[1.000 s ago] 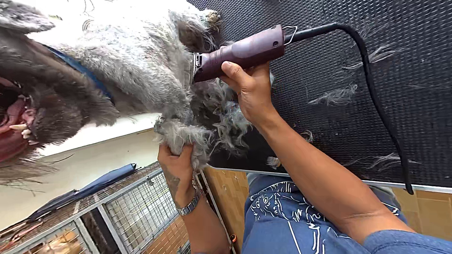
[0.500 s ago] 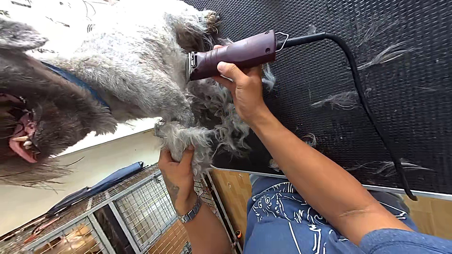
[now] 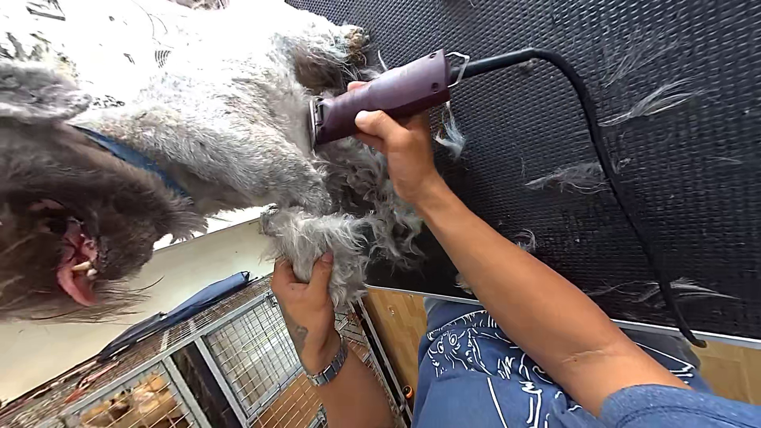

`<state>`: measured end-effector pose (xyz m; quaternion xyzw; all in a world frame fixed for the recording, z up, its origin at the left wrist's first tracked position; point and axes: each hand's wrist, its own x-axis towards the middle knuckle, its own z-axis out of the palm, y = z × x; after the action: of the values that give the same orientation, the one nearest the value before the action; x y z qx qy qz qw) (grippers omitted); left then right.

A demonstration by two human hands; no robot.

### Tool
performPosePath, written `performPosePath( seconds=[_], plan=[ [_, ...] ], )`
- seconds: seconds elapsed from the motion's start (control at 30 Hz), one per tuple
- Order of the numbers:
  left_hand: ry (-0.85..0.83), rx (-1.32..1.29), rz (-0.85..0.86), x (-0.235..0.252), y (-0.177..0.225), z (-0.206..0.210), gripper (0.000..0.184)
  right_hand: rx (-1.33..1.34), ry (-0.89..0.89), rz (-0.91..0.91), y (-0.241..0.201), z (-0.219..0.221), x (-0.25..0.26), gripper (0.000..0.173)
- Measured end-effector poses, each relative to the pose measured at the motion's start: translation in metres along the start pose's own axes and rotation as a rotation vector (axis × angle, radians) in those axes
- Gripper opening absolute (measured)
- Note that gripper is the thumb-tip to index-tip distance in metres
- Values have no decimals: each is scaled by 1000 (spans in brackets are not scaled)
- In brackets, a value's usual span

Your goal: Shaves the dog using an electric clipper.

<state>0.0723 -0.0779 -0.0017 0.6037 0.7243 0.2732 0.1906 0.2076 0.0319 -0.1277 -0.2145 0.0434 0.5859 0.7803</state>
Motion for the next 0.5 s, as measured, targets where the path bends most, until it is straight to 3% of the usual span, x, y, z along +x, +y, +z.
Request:
performPosePath(
  seconds=[0.13,0.33,0.43,0.5],
  plan=[
    [31,8,17,-1,3,1,31,-268,-42,-7,29,-6,4,53],
    [39,-29,27,-5,-2,-3,31,-42,73,-77,-6,-9,5,37],
    [54,-55,37,-8,-2,-1,30,31,-23,-108,-17,6,11,36],
    [52,-72,54,-11,0,-2,29,-58,-99,-170,-9,11,15,38]
  ],
)
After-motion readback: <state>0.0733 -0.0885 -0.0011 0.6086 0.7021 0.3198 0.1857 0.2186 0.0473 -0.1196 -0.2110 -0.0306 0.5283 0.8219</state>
